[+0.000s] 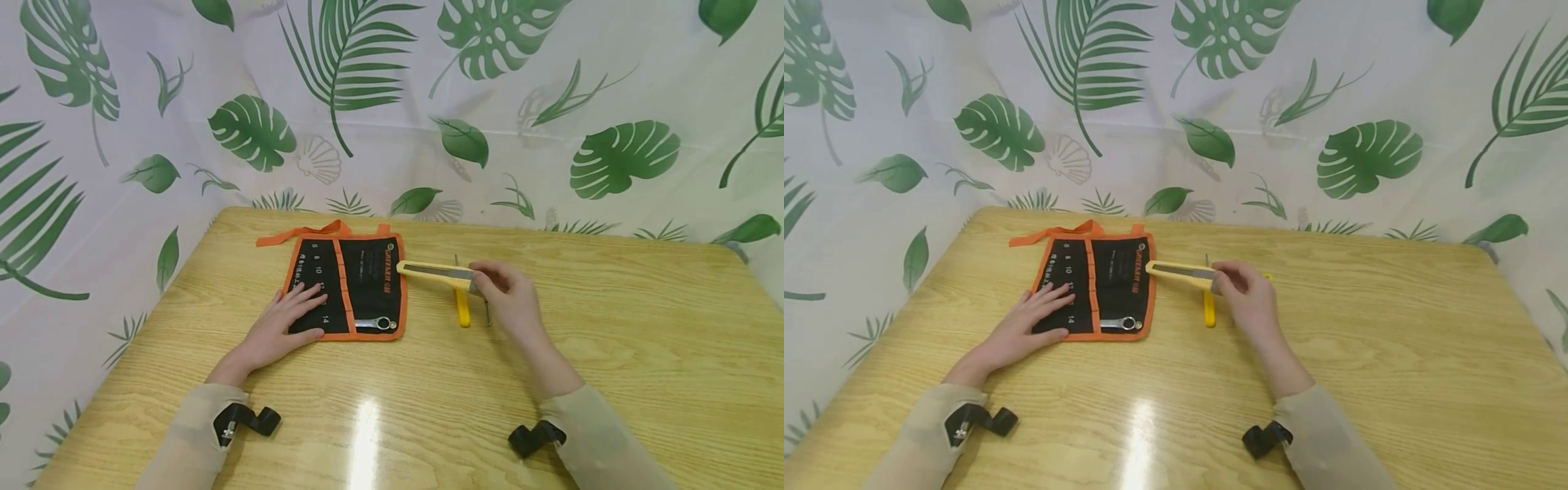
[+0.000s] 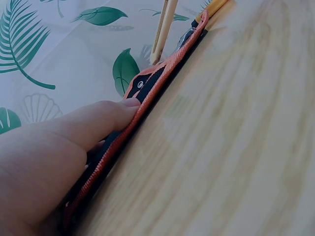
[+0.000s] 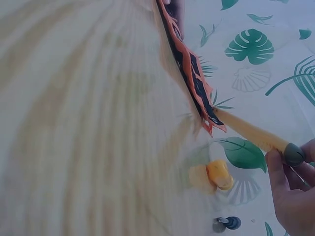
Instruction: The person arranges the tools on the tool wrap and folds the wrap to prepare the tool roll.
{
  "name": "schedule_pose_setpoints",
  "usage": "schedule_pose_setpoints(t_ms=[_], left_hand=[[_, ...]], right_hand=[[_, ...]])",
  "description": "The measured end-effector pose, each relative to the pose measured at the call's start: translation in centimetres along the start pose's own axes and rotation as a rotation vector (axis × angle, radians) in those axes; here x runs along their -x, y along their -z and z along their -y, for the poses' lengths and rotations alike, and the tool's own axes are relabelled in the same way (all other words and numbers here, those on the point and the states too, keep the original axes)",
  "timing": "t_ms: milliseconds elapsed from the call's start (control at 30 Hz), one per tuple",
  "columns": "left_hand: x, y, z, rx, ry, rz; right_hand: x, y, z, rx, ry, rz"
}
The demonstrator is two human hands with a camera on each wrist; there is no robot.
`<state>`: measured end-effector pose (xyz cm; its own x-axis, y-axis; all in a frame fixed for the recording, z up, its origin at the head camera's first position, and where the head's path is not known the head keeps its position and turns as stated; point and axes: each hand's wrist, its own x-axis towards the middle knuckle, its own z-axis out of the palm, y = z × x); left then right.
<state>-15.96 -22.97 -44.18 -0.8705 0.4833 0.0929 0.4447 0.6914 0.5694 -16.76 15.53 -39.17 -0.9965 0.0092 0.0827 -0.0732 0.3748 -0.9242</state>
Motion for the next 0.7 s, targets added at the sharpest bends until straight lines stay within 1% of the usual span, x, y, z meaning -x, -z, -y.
schedule_pose_setpoints(t_ms=[233, 433, 700], left_hand=[[-0.1, 0.0, 0.0, 0.002, -0.002, -0.003], [0.0, 0.0, 0.0, 0.002, -0.006, -0.005], [0.1, 0.0, 0.1, 0.001, -0.003, -0.004]], right_hand=[[-0.3, -0.9, -0.1, -0.161, -0.014, 0.069], [-0.7, -1.6, -0.3, -0.218, -0.007, 0.104], [-1.0, -2.5, -0.4, -0.189, -0.012, 0.126]])
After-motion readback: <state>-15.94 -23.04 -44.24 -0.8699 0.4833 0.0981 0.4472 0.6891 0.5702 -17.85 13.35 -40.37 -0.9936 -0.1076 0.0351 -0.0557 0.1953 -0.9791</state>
